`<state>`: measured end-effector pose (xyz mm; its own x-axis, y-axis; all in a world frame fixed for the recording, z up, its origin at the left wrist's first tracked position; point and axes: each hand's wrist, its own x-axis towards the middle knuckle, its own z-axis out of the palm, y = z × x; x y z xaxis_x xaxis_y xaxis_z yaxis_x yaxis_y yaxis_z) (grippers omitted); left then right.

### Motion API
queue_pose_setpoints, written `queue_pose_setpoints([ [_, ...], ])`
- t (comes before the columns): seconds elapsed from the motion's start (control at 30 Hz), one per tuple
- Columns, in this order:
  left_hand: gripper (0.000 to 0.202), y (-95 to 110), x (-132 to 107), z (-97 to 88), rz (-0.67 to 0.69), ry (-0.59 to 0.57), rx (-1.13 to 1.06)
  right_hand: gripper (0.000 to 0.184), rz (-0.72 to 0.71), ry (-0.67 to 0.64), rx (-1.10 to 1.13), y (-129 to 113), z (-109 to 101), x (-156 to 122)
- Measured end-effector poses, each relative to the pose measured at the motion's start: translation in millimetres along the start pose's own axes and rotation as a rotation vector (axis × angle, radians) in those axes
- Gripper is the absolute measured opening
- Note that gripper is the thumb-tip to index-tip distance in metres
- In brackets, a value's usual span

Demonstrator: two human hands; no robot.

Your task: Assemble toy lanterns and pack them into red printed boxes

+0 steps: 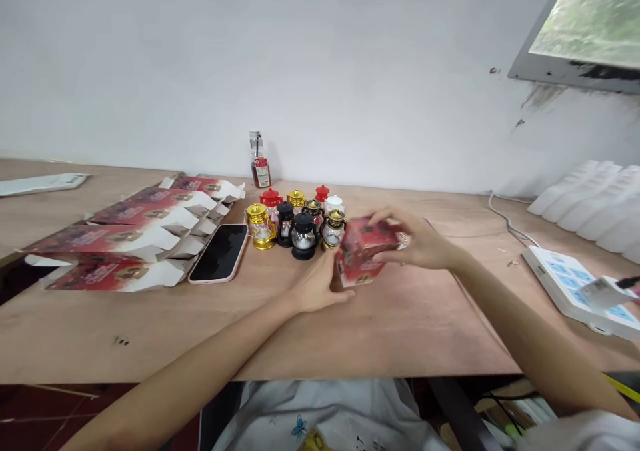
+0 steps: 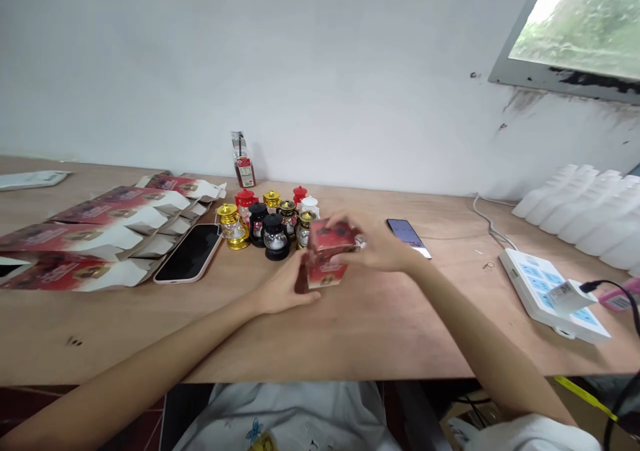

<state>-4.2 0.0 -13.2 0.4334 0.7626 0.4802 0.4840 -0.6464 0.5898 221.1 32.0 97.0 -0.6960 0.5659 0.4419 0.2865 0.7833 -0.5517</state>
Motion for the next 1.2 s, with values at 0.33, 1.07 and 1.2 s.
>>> queue_pose_setpoints([
  [0.33, 0.037, 3, 0, 6.0, -0.009, -0.148, 0.353, 0.068, -0.243, 0.888, -0.359, 1, -60, 131],
  [1.07, 0.040, 8, 1, 1.9, -0.041, -0.267, 0.423, 0.043, 0.008, 0.126, -0.497, 48, 66, 251],
  [1.2, 0.039, 8, 2, 0.8, -0.061, -0.258, 0.382, 0.024, -0.251, 0.093, -0.703, -4, 70, 180],
])
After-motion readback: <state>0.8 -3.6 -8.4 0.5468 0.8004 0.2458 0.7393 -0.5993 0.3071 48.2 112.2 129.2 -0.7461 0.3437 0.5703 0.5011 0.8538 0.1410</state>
